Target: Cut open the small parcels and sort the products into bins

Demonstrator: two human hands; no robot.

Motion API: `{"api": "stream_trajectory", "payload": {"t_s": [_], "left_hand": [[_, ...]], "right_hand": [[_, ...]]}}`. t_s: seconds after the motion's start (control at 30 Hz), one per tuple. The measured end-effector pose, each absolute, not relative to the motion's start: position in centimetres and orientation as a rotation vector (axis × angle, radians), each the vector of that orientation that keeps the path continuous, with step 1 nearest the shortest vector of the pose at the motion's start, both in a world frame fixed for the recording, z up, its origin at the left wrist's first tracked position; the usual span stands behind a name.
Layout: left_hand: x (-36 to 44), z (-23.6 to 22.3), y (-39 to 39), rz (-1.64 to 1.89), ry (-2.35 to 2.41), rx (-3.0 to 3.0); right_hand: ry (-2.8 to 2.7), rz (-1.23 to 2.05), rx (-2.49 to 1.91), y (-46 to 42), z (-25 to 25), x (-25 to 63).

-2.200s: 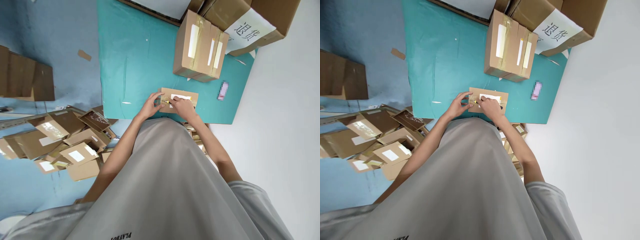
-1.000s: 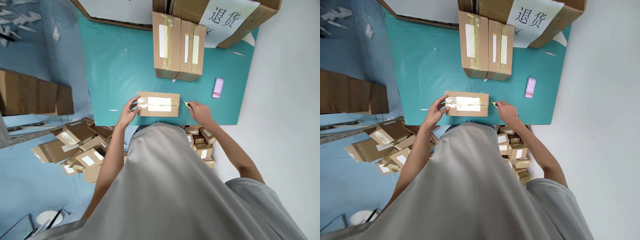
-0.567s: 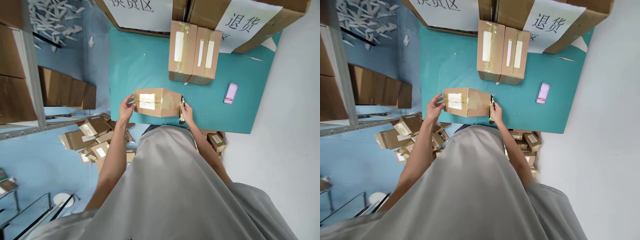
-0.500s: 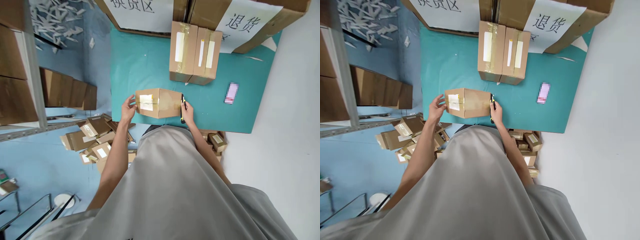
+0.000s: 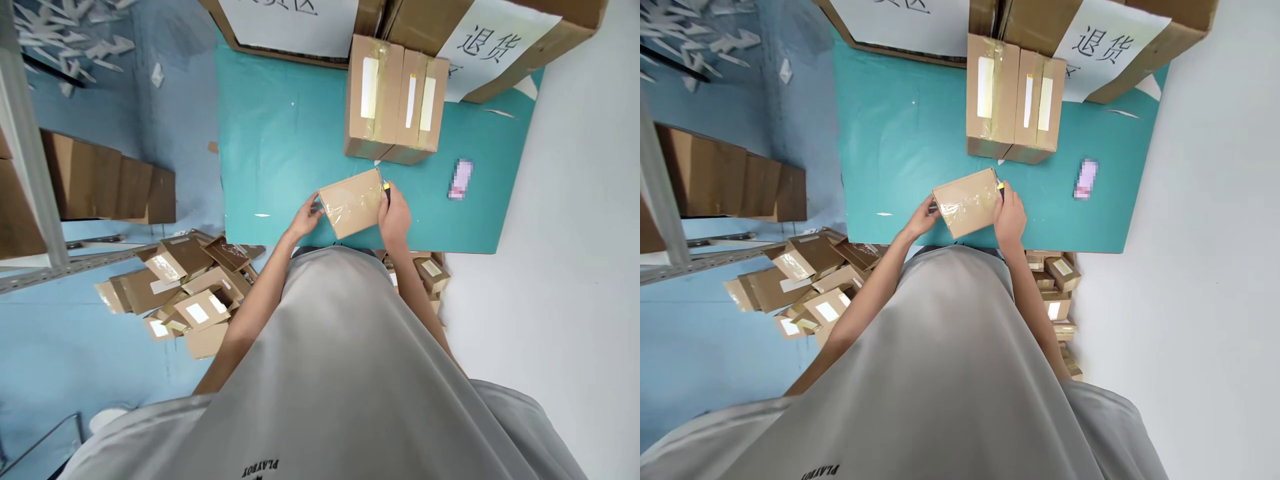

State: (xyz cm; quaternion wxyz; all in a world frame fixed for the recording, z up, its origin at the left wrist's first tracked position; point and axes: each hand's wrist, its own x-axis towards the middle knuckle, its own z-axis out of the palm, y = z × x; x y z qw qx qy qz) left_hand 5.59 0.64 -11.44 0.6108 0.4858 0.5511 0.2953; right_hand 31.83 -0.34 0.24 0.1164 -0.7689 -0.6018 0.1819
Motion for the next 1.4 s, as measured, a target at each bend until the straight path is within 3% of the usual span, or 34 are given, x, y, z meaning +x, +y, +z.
{"api": "stream_trajectory", "payload": {"t_s": [0.3, 0.47, 0.63, 0.7, 1.17, 1.4], "left_hand": [[4.4, -3.0, 4.6, 0.726, 1.242, 1.318], [4.5, -3.3, 5.8, 0.691, 1.209, 1.318], [4.3, -3.6, 5.9, 0.697, 1.188, 1.314], [4.3, -3.6, 5.9, 0.705, 1.180, 1.323], [5.0, -4.7, 5.9, 0.759, 1.186, 1.314], [5.7, -4.2, 4.6, 0.790, 1.262, 1.305]], "right_hand": [[-1.746, 0.539, -2.428, -0.6, 3.3, 31.2], [-1.637, 0.575, -2.545, -2.5, 7.7, 30.3], [-1.718, 1.102, -2.317, -4.9, 8.9, 25.5], [-1.793, 1.170, -2.275, -5.1, 8.8, 23.6], [-1.969, 1.113, -2.341, -3.0, 8.8, 21.6], [-2.174, 1.105, -2.530, -4.2, 11.4, 21.0]]}}
